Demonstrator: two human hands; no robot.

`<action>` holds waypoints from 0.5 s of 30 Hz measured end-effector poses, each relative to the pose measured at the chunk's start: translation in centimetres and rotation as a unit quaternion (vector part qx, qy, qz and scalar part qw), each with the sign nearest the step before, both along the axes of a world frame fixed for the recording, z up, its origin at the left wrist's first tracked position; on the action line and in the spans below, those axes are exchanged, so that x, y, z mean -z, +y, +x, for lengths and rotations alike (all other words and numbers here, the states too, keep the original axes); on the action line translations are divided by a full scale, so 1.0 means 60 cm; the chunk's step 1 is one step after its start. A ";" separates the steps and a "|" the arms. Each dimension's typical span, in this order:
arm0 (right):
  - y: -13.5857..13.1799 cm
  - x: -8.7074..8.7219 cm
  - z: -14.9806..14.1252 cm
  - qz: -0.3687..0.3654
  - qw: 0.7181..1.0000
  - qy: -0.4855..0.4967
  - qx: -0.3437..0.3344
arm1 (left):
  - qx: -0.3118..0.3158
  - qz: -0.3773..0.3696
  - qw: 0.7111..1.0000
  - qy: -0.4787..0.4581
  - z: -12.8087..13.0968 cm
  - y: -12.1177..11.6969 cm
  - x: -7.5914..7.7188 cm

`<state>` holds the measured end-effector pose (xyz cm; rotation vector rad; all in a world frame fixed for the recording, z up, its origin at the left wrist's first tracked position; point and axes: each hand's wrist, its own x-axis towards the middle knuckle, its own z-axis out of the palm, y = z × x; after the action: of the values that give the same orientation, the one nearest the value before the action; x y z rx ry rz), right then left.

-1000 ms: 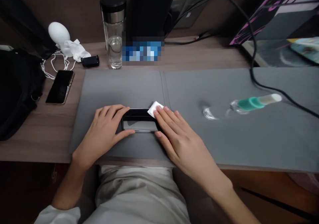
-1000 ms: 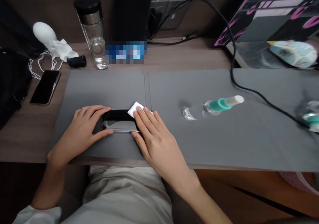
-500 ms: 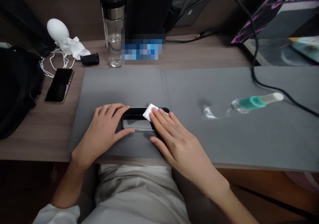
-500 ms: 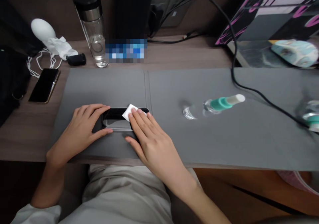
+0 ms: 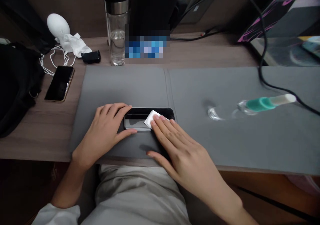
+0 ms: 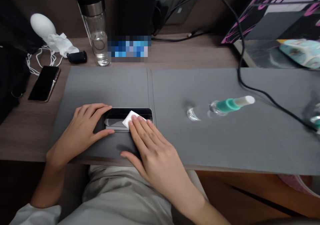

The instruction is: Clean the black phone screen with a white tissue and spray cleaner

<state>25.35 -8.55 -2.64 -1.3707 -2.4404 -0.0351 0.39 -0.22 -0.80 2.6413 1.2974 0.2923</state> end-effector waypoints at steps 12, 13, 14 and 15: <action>0.022 0.022 -0.012 0.010 1.000 0.024 0.001 | -0.002 0.013 1.000 0.007 0.000 0.001 -0.001; 0.021 0.020 -0.012 0.018 1.000 0.020 0.002 | -0.002 0.013 1.000 0.006 0.000 0.001 0.000; 0.019 0.018 -0.013 0.027 1.000 0.014 0.002 | -0.001 0.012 1.000 0.006 0.000 0.001 0.000; 0.016 0.015 -0.013 0.035 0.999 0.009 0.002 | -0.001 0.010 1.000 0.005 -0.001 0.001 0.000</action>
<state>24.57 -7.60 -3.52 -1.3412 -2.3973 -0.1068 0.35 -0.18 -0.81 2.6618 1.3073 0.2933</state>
